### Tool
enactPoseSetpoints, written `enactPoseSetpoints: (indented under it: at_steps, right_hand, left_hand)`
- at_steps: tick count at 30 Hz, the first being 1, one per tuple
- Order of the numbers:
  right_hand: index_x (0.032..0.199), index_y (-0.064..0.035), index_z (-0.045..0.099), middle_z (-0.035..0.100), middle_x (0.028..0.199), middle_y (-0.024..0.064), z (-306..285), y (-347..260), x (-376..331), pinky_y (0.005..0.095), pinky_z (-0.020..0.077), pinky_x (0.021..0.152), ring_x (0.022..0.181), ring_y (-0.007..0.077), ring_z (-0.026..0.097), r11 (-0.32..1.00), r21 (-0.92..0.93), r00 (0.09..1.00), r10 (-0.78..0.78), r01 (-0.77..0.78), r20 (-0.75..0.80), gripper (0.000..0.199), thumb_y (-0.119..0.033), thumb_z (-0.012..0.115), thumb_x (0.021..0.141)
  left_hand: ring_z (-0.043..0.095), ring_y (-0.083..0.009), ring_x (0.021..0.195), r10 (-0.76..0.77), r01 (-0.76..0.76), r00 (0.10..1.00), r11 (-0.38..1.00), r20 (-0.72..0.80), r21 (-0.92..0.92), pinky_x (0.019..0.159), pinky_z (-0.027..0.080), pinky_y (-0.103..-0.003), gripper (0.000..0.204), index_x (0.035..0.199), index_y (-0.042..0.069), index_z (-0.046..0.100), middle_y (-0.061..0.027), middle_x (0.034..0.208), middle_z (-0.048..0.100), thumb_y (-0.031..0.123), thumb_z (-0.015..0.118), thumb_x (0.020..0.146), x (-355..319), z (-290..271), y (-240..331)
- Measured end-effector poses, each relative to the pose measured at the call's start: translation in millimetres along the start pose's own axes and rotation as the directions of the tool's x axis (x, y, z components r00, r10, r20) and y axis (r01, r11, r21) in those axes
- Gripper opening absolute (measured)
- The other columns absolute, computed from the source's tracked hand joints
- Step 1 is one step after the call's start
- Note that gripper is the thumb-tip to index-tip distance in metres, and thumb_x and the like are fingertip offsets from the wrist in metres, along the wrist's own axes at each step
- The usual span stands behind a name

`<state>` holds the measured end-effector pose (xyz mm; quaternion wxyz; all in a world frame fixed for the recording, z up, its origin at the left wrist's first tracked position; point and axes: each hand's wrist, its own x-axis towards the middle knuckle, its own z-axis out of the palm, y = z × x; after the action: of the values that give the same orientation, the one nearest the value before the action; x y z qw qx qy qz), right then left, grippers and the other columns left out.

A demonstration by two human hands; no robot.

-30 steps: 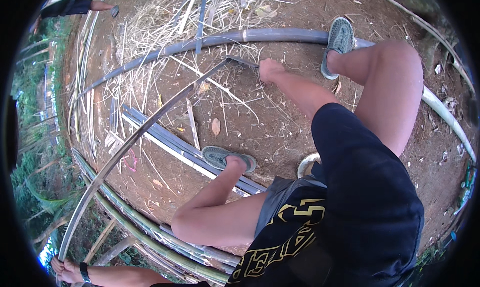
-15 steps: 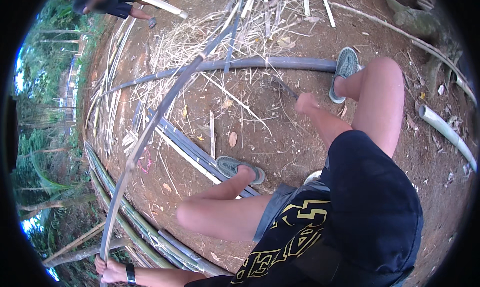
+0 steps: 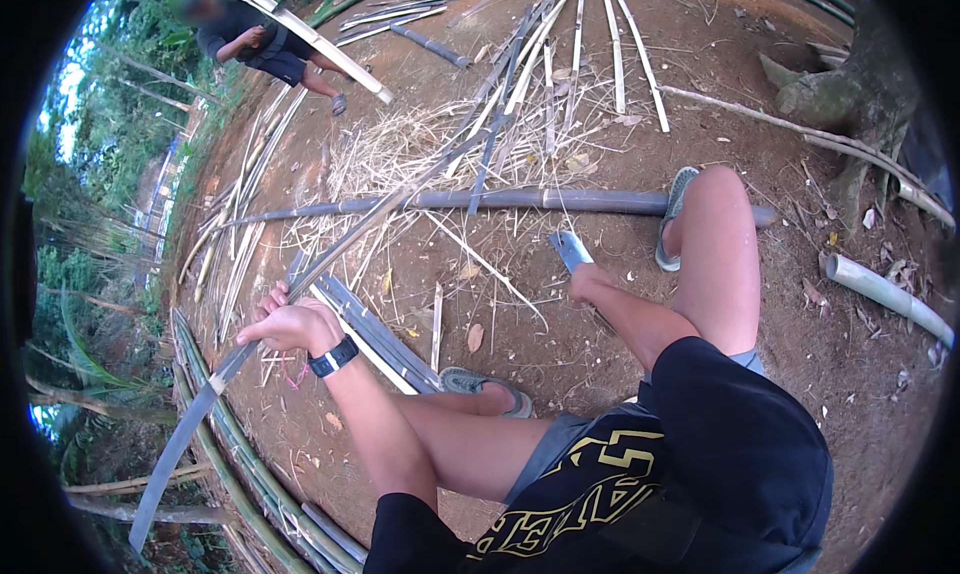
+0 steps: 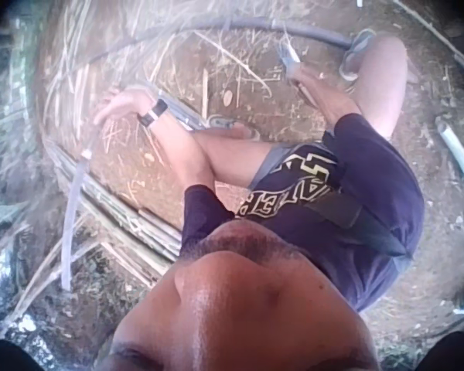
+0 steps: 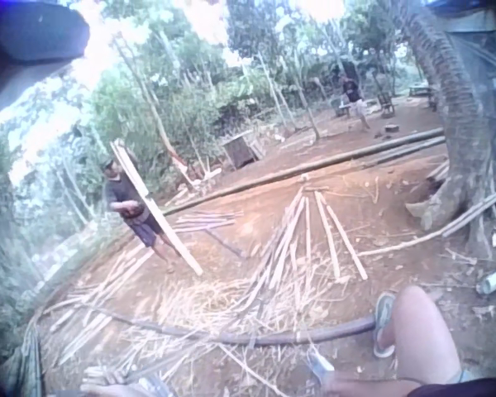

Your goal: The person sits on the ground and uses a machete to split long bamboo poles into thin strips. They hold the bamboo with one hand and strike it with the machete to separate the sections, then peel the strips away. Another person is visible in the background working with similar materials.

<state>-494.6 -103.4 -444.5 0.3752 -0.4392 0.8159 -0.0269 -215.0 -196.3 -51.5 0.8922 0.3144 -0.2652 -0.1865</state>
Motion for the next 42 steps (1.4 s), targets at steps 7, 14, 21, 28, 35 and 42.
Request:
enactPoseSetpoints:
  at_steps: [7,14,21,28,35,42]
  right_hand:
    - [0.133,0.0028,0.042,0.058,0.117,0.0229,-151,-173,-104,0.0368,0.0567,0.081,0.094,0.0260,0.066,0.435,0.882,0.818,-0.565,0.180,0.111,0.056,-0.043,0.040,0.100]
    - [0.119,0.0036,0.046,0.062,0.102,0.0177,-211,-178,-123,0.0355,0.0569,0.075,0.090,0.0242,0.066,-0.153,0.988,0.864,-0.493,0.023,-0.097,0.034,-0.025,0.042,0.101]
    - [0.108,0.0057,0.050,0.061,0.092,0.0148,-245,-170,-66,0.0303,0.0589,0.067,0.079,0.0216,0.064,-0.278,0.957,0.936,-0.307,0.085,-0.172,0.021,-0.012,0.042,0.099]
    - [0.115,0.0096,0.046,0.053,0.095,0.0157,-282,-161,-20,0.0300,0.0596,0.067,0.075,0.0188,0.058,-0.267,0.956,0.956,-0.227,0.125,-0.188,0.024,-0.008,0.039,0.099]
    - [0.107,0.0071,0.051,0.057,0.093,0.0134,-251,-179,5,0.0301,0.0602,0.065,0.076,0.0199,0.062,-0.156,0.979,0.950,-0.262,0.135,-0.173,0.020,-0.010,0.045,0.097]
    - [0.105,0.0047,0.054,0.058,0.093,0.0119,-253,-176,23,0.0295,0.0601,0.068,0.074,0.0181,0.062,-0.033,0.984,0.945,-0.273,0.176,-0.178,0.020,-0.012,0.049,0.097]
  left_hand:
    - [0.030,-0.0163,0.055,-0.140,0.126,0.985,0.982,-0.102,-0.138,0.061,0.040,-0.033,0.057,0.067,0.013,0.026,0.0006,0.060,0.025,0.061,0.021,0.098,-41,14,11]
    - [0.040,-0.0185,0.063,-0.330,0.363,0.931,0.887,0.160,-0.285,0.074,0.044,-0.036,0.056,0.074,0.012,0.032,-0.0027,0.067,0.032,0.062,0.021,0.097,-109,29,-5]
    - [0.043,-0.0351,0.128,-0.310,0.374,0.734,0.927,0.604,0.021,0.108,0.029,-0.046,0.103,0.138,-0.004,0.032,-0.0258,0.138,0.041,0.081,0.018,0.083,-123,-19,-25]
    - [0.027,-0.0432,0.138,-0.164,0.236,0.908,0.961,0.385,-0.146,0.114,0.018,-0.054,0.118,0.143,-0.008,0.023,-0.0338,0.146,0.026,0.088,0.020,0.075,-8,-28,64]
    - [0.035,-0.0399,0.128,0.201,0.175,0.773,0.844,0.602,-0.506,0.110,0.021,-0.053,0.111,0.135,-0.012,0.033,-0.0300,0.136,0.038,0.083,0.035,0.077,27,-74,153]
    - [0.048,-0.0092,0.054,0.193,0.337,0.660,0.787,0.726,-0.516,0.066,0.040,-0.026,0.034,0.089,0.010,0.052,0.0038,0.071,0.057,0.041,0.067,0.085,11,-69,166]
